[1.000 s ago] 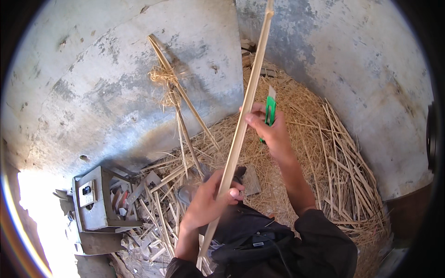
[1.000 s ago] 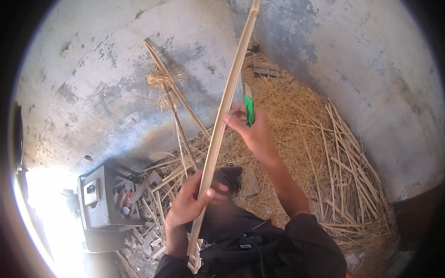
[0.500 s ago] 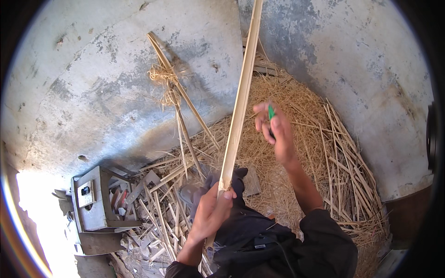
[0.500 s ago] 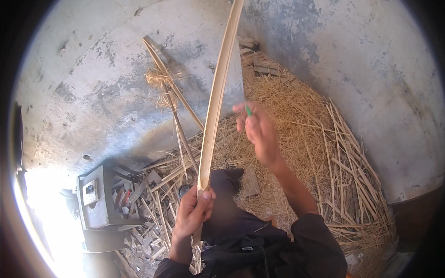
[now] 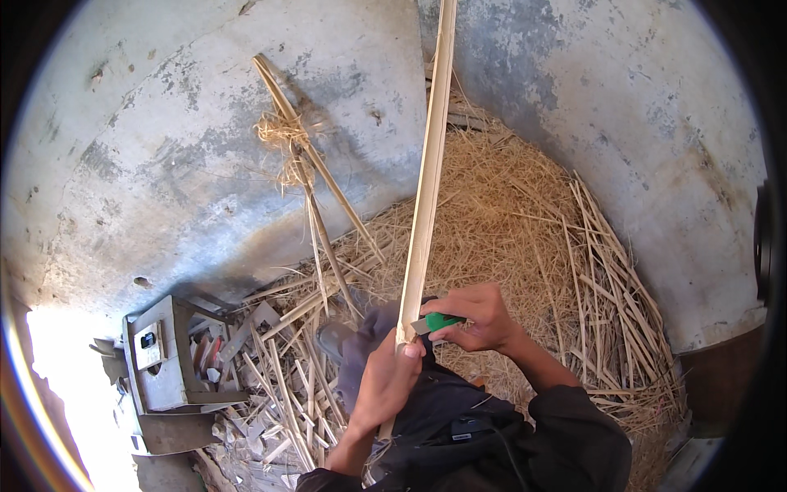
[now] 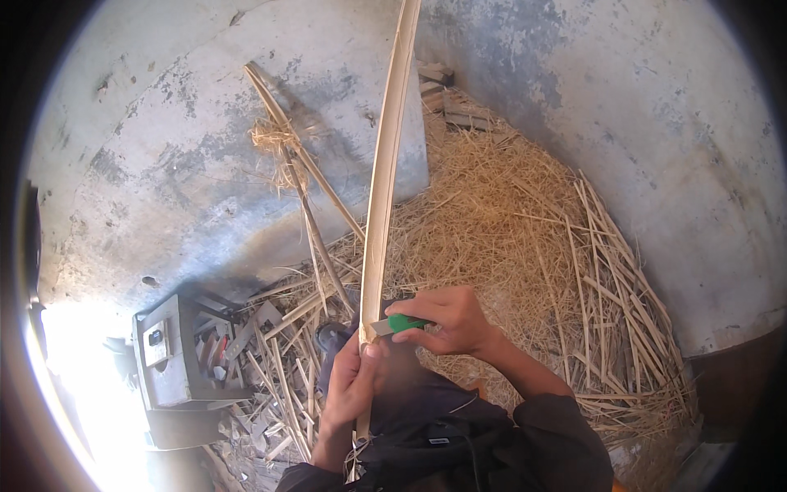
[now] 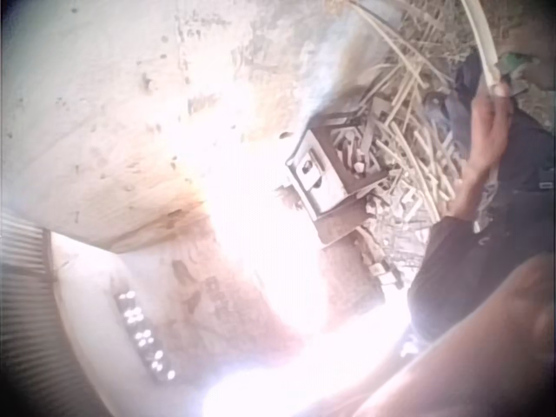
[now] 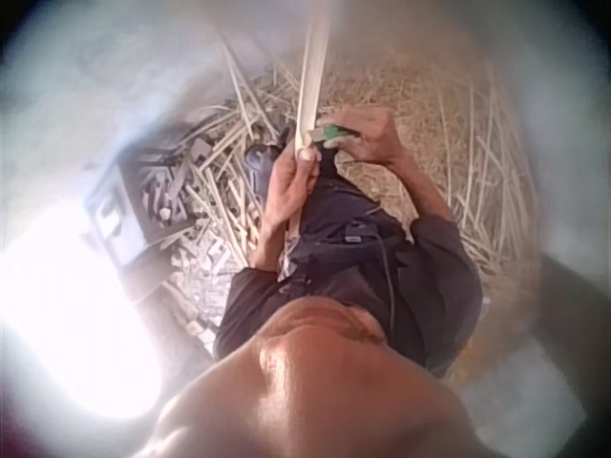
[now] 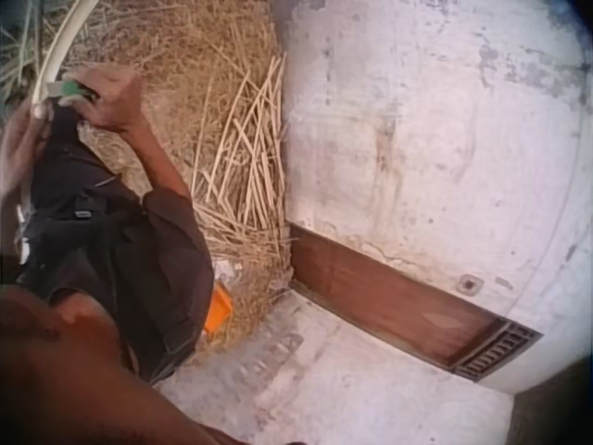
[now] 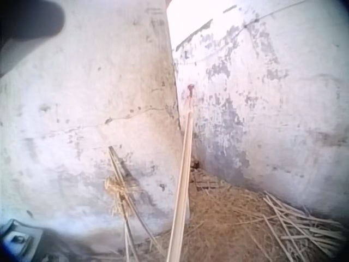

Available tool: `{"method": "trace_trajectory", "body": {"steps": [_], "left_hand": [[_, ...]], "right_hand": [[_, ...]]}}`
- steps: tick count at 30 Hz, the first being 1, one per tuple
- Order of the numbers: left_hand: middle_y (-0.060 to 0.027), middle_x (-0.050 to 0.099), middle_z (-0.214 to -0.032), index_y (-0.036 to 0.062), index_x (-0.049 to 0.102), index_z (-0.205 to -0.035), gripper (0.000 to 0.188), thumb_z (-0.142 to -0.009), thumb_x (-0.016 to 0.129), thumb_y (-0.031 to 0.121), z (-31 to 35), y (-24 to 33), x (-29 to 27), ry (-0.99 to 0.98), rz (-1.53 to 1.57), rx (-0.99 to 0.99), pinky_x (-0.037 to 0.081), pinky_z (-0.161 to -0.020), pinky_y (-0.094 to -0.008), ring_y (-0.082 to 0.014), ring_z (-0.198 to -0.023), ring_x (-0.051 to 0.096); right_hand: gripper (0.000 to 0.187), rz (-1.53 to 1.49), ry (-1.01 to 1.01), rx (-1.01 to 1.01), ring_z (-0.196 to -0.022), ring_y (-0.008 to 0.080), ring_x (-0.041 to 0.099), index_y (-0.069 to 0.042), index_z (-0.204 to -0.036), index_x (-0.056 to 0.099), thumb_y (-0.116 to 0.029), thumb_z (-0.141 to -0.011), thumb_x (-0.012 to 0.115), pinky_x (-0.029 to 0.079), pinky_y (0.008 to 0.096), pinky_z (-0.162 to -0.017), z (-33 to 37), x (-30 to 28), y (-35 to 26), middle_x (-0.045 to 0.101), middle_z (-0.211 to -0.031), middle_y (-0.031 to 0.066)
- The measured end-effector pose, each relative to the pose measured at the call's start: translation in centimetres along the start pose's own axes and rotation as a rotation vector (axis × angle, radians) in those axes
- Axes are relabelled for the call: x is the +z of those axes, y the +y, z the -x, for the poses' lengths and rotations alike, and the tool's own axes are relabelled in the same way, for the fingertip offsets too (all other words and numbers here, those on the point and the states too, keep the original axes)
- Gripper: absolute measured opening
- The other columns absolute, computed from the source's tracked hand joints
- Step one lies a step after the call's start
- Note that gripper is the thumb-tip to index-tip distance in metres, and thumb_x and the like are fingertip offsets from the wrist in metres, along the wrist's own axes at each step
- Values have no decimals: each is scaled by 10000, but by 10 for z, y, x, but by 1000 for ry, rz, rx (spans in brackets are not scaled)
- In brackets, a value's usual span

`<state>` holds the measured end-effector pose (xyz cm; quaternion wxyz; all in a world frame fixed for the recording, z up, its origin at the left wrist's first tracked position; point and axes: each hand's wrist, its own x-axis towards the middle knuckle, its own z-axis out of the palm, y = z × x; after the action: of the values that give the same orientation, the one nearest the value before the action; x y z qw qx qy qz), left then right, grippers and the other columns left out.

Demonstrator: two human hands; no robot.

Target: The person uses a utility knife to shave thin strips from a length of bamboo while sitting on the floor.

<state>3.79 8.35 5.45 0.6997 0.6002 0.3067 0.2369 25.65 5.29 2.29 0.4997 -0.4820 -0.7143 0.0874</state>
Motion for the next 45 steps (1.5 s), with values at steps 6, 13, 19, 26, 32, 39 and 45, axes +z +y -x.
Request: {"method": "trace_trajectory", "body": {"steps": [6, 13, 19, 26, 32, 39, 45], "left_hand": [[85, 457, -714, 41, 538, -1122, 290, -1105, 424, 307, 1, -2, 1, 45, -97, -18, 304, -522, -189, 4, -589, 379], [80, 452, -719, 28, 537, -1128, 299, -1105, 417, 301, 3, 3, 2, 58, -174, 2, 317, -535, -207, -11, -608, 378], [70, 448, -741, 38, 528, -1093, 313, -1112, 404, 324, 3, 4, 1, 48, -133, 14, 326, -546, -210, -15, -639, 390], [74, 425, -744, 52, 523, -1086, 329, -1112, 405, 358, 7, 1, 2, 45, -84, -28, 314, -532, -204, -17, -623, 377], [77, 424, -738, 51, 526, -1095, 344, -1111, 408, 374, 8, 4, 4, 49, -67, -47, 309, -522, -203, -16, -608, 374], [81, 414, -722, 50, 528, -1097, 337, -1114, 403, 363, 7, 5, 4, 31, -57, -54, 306, -516, -204, -14, -596, 369], [78, 430, -727, 43, 533, -1092, 325, -1117, 401, 339, 6, 0, 2, 24, -61, -45, 313, -522, -203, -14, -601, 377]], "right_hand": [[333, 94, -17, -15, -564, 194, 637, -156, -1041, 776, -341, -774, 847, 481, 316, -500, -2, -5, -1, 675, -712, 13], [333, 172, 26, -36, -538, 181, 628, -171, -1018, 781, -350, -749, 862, 466, 310, -485, -8, -7, -8, 676, -687, -5], [327, 225, 51, -28, -529, 173, 623, -185, -992, 782, -375, -740, 866, 455, 306, -481, -6, -4, -6, 670, -670, -10], [328, 258, 106, -63, -502, 167, 590, -189, -975, 778, -396, -735, 865, 426, 315, -465, -3, -1, -4, 617, -620, -23], [327, 292, 102, -73, -500, 165, 586, -185, -973, 780, -394, -735, 865, 428, 313, -464, -6, -6, -9, 612, -618, -22], [316, 305, 132, -50, -496, 168, 588, -174, -958, 782, -389, -741, 863, 431, 309, -461, -4, -6, -6, 624, -621, -17], [320, 268, 202, -62, -503, 185, 607, -171, -971, 784, -389, -748, 857, 442, 314, -461, -6, -4, 1, 666, -658, -2]]}}
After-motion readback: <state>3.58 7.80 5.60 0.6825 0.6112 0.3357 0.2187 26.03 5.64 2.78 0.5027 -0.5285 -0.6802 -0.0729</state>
